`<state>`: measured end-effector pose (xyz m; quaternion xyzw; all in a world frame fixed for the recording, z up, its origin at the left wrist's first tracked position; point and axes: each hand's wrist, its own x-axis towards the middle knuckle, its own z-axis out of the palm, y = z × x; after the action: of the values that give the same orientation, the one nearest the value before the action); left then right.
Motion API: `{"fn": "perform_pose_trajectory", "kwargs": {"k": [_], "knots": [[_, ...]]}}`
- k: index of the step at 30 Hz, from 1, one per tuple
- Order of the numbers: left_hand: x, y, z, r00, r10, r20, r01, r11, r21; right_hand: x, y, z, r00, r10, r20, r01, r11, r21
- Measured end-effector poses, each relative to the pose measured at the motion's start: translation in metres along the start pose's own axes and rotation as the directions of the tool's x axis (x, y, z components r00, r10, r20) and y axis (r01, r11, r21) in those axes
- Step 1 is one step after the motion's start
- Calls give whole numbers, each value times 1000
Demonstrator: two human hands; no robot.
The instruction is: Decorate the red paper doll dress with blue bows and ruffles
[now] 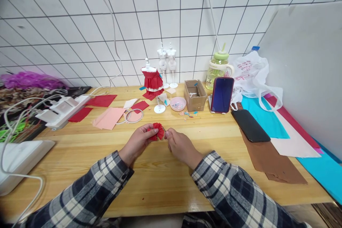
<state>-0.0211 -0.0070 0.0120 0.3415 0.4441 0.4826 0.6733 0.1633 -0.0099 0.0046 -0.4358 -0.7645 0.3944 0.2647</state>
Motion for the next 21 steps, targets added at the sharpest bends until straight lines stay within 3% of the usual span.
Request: {"fn": "perform_pose_trajectory", "kwargs": {"k": [6, 15, 21], "knots": [[0, -1, -1, 999, 17, -38, -14, 997, 81, 0, -1, 0, 1000, 10, 8, -9, 999, -43], [1, 0, -3, 997, 18, 73, -31, 983, 179, 1, 0, 0, 1000, 0, -8, -1, 997, -83], [-1, 1, -1, 999, 10, 45, -14, 995, 99, 1, 0, 1, 1000, -9, 7, 9, 996, -90]]}}
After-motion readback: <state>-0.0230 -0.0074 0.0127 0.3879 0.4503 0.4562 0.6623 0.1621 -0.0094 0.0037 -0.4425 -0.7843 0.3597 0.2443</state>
